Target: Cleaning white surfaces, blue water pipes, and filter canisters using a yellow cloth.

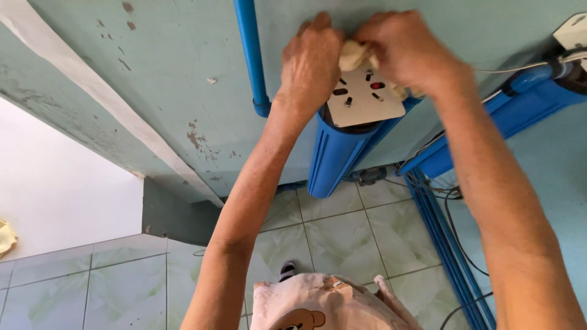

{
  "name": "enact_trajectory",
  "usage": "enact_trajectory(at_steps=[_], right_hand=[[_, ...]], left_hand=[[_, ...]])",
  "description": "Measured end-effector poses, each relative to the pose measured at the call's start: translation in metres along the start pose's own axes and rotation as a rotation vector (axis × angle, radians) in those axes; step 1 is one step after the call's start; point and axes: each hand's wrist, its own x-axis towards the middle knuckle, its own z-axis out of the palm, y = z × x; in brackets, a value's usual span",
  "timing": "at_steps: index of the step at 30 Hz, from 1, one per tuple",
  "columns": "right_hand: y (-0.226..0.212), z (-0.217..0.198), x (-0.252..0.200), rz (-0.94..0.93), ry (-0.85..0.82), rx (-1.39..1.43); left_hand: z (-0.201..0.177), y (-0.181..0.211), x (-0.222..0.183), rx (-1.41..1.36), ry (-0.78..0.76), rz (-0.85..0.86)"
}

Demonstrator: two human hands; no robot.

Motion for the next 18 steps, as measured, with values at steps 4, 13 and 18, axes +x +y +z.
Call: enact_trajectory(at_steps=[4, 13, 18], right_hand=[[0.004, 0.032, 0.001, -0.220, 0.108, -0.149], [-0.026, -0.011, -0.012, -0.011, -0.137, 0.061], [-0.024, -0.031, -0.023, 0.005, -0.044, -0.001]], left_hand=[[0.023, -0.011, -0.013, 0.085, -0.138, -0.085], [0.008, -0.004, -0.017, 0.070, -0.176, 0.011], [-0.008, 0.017, -0.003, -0.076, -0.153, 0.006]])
